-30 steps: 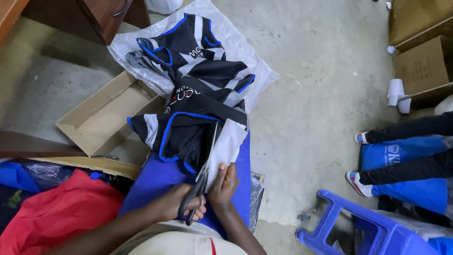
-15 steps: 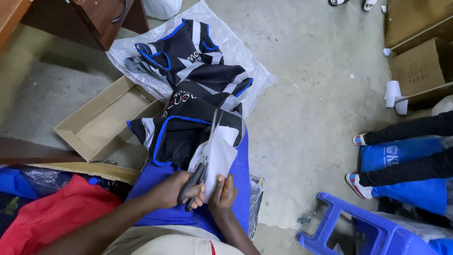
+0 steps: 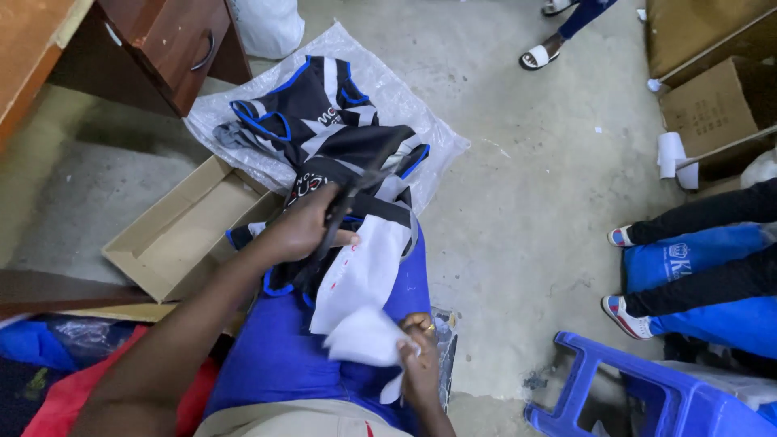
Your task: Trimming excess backing material from a garment using scissors
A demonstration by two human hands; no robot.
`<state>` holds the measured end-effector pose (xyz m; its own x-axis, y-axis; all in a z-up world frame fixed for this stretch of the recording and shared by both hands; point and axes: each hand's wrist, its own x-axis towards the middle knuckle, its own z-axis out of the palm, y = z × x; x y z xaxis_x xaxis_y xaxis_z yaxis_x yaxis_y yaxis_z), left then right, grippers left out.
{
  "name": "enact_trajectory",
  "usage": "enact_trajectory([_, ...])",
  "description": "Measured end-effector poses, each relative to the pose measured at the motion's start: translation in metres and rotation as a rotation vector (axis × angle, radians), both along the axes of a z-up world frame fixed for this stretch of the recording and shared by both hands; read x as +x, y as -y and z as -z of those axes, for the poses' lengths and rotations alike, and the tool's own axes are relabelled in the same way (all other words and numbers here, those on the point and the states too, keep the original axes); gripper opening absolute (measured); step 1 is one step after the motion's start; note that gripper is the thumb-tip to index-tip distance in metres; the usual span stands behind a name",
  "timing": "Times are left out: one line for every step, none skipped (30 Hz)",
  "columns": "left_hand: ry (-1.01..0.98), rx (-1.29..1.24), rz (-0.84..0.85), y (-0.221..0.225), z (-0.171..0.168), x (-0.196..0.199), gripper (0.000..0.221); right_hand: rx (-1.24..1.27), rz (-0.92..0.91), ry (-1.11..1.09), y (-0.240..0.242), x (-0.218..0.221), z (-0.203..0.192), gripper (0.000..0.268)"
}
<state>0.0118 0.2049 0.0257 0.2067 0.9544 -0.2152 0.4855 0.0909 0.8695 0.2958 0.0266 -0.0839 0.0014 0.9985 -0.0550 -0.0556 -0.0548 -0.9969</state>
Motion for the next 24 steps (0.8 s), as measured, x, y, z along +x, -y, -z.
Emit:
enact_trajectory([-0.063, 0.015, 0.079, -0.017, 0.014, 0.004, 0.065, 0.048, -0.061, -0.077, 0.004, -0.001, 0.001, 0.026])
enact_trajectory([-0.064, 0.021, 0.088, -0.022, 0.017, 0.013, 0.065, 0.055, -0.051, -0.078, 0.005, -0.007, -0.009, 0.026])
enact_trajectory([-0.036, 0.087, 0.192, -0.027, 0.020, 0.021, 0.058, -0.197, -0.023, -0.078, 0.007, -0.013, -0.019, 0.025])
enact_trajectory([-0.007, 0.153, 0.295, -0.033, 0.024, 0.030, 0.052, -0.450, 0.005, -0.080, 0.008, -0.019, -0.028, 0.030])
enact_trajectory([-0.005, 0.155, 0.306, -0.032, 0.022, 0.037, 0.052, -0.447, 0.016, -0.081, 0.014, -0.022, -0.011, 0.030])
enact_trajectory([-0.012, 0.167, 0.244, -0.031, 0.021, 0.044, 0.032, -0.438, -0.019, -0.232, 0.019, -0.025, 0.007, 0.015])
enact_trajectory([-0.021, 0.181, 0.176, -0.032, 0.019, 0.050, 0.017, -0.424, -0.060, -0.383, 0.022, -0.029, 0.025, 0.029])
enact_trajectory([-0.021, 0.186, 0.182, -0.035, 0.025, 0.050, 0.017, -0.418, -0.055, -0.384, 0.019, -0.034, 0.016, 0.029])
enact_trajectory([0.091, 0.183, 0.077, -0.036, 0.032, 0.050, 0.018, -0.475, -0.128, -0.161, 0.019, -0.038, 0.007, 0.029])
enact_trajectory([0.203, 0.180, -0.029, -0.036, 0.038, 0.050, 0.019, -0.527, -0.200, 0.065, 0.019, -0.043, -0.001, 0.047])
enact_trajectory([0.203, 0.180, -0.026, -0.034, 0.047, 0.055, 0.019, -0.527, -0.198, 0.064, 0.012, -0.052, 0.015, 0.047])
enact_trajectory([0.432, 0.147, -0.109, -0.032, 0.056, 0.059, 0.020, -0.565, -0.197, 0.017, 0.005, -0.061, 0.032, 0.053])
enact_trajectory([0.662, 0.112, -0.191, -0.030, 0.064, 0.064, 0.025, -0.600, -0.196, -0.029, -0.003, -0.069, 0.048, 0.060])
enact_trajectory([0.664, 0.114, -0.189, -0.023, 0.064, 0.068, 0.025, -0.597, -0.194, -0.028, -0.012, -0.077, 0.030, 0.060])
enact_trajectory([0.709, 0.098, -0.251, -0.018, 0.063, 0.072, 0.025, -0.705, 0.025, -0.222, -0.026, -0.084, 0.012, 0.055])
enact_trajectory([0.754, 0.083, -0.313, -0.014, 0.061, 0.075, 0.026, -0.804, 0.246, -0.418, -0.040, -0.091, -0.007, 0.052])
enact_trajectory([0.755, 0.093, -0.316, -0.009, 0.052, 0.069, 0.026, -0.798, 0.237, -0.416, -0.047, -0.080, 0.004, 0.052])
enact_trajectory([0.663, 0.159, -0.349, -0.005, 0.042, 0.064, 0.025, -0.719, 0.293, -0.440, -0.054, -0.070, 0.015, 0.053])
enact_trajectory([0.568, 0.223, -0.377, -0.002, 0.033, 0.057, 0.024, -0.639, 0.351, -0.467, -0.063, -0.061, 0.026, 0.054])
enact_trajectory([0.568, 0.233, -0.377, 0.007, 0.037, 0.056, 0.024, -0.631, 0.346, -0.469, -0.072, -0.050, 0.002, 0.054])
enact_trajectory([0.681, 0.175, -0.405, 0.019, 0.042, 0.057, 0.026, -0.567, 0.358, -0.302, -0.078, -0.037, -0.022, 0.059])
enact_trajectory([0.793, 0.117, -0.432, 0.030, 0.047, 0.058, 0.029, -0.500, 0.368, -0.136, -0.085, -0.023, -0.046, 0.065])
enact_trajectory([0.791, 0.124, -0.433, 0.053, 0.054, 0.059, 0.029, -0.496, 0.363, -0.139, -0.076, -0.009, -0.069, 0.065])
enact_trajectory([0.944, 0.027, -0.417, 0.076, 0.061, 0.061, 0.032, -0.609, 0.289, 0.073, -0.068, 0.006, -0.092, 0.062])
